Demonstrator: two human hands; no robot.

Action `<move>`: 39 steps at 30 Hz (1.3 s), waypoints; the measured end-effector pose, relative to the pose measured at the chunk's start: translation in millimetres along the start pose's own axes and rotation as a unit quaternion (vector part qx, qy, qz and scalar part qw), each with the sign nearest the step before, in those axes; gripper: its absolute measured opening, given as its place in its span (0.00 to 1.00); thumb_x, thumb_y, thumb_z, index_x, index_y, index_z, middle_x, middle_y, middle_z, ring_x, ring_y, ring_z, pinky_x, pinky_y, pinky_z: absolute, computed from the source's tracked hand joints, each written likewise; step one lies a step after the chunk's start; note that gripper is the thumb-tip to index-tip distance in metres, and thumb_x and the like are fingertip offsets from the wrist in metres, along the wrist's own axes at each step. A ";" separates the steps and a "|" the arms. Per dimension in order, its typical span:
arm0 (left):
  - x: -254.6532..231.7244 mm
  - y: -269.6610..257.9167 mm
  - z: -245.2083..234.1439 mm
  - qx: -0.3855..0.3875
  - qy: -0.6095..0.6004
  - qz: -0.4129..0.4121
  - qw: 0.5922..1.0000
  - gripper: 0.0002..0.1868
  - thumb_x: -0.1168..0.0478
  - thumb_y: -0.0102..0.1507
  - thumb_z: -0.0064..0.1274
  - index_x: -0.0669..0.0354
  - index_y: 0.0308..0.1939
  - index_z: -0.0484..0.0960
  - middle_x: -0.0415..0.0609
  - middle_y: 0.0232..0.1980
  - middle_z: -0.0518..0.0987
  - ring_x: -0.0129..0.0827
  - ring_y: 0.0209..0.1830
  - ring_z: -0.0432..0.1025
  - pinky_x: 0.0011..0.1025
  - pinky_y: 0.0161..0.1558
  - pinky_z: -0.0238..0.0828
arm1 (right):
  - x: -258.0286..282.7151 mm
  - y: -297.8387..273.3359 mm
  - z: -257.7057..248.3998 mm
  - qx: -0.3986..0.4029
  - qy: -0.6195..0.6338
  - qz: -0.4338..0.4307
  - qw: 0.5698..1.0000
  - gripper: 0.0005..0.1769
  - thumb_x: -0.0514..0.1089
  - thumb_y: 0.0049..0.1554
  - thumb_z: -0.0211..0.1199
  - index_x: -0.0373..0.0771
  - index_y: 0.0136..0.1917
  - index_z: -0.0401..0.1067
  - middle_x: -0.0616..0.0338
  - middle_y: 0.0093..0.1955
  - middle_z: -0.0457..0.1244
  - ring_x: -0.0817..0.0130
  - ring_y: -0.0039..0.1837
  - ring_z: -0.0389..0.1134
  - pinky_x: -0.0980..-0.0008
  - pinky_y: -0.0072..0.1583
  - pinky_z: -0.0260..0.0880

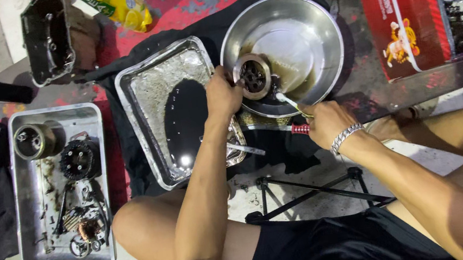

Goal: The person scrubs a circular metal mechanical part with a toothbrush in a tray of dark liquid, then rinses it in a metal bowl and applies a dark liquid from a bottle. The person handles the part by hand and with the toothbrush, turning it over to clean different sides.

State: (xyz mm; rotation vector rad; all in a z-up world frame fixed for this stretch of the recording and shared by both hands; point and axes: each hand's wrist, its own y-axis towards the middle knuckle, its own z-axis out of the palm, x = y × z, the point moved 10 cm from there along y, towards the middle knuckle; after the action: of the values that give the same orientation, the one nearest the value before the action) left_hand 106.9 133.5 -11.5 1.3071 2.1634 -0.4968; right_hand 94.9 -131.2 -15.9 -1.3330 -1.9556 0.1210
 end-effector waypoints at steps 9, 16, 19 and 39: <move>15.8 -26.9 17.6 -0.007 -0.033 -0.134 0.990 0.18 0.60 0.56 0.62 0.64 0.47 0.79 0.61 0.39 0.84 0.54 0.43 0.79 0.43 0.48 0.74 | 25.8 5.1 3.8 -0.168 0.129 -0.057 0.976 0.28 0.34 0.55 0.55 0.43 0.69 0.71 0.34 0.47 0.68 0.39 0.49 0.71 0.47 0.53 0.71; 13.4 -25.6 14.8 -0.023 -0.034 -0.154 0.987 0.17 0.59 0.56 0.63 0.66 0.44 0.79 0.62 0.38 0.84 0.54 0.42 0.79 0.44 0.48 0.74 | 36.9 23.8 8.3 -0.216 0.150 -0.065 0.963 0.26 0.35 0.58 0.56 0.34 0.69 0.69 0.32 0.48 0.67 0.37 0.51 0.70 0.46 0.54 0.70; 12.0 -28.7 12.0 -0.026 -0.038 -0.144 0.988 0.16 0.60 0.55 0.63 0.66 0.42 0.80 0.62 0.37 0.84 0.54 0.40 0.80 0.44 0.46 0.75 | 31.5 29.9 22.5 -0.171 0.164 -0.012 0.972 0.26 0.35 0.59 0.56 0.35 0.71 0.68 0.34 0.48 0.68 0.41 0.49 0.71 0.49 0.53 0.72; -3.4 -39.1 4.4 -0.054 -0.083 -0.125 0.987 0.13 0.63 0.54 0.61 0.65 0.40 0.78 0.58 0.33 0.83 0.50 0.35 0.81 0.41 0.43 0.76 | 38.0 25.1 26.7 -0.184 0.091 -0.043 0.978 0.27 0.34 0.55 0.57 0.28 0.68 0.68 0.32 0.42 0.67 0.38 0.46 0.71 0.45 0.51 0.71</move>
State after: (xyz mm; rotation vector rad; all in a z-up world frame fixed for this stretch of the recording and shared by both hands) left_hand 74.6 110.9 -11.7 0.9083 2.1906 -0.5559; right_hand 90.7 -79.7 -26.6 -1.4297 -1.9339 -0.4119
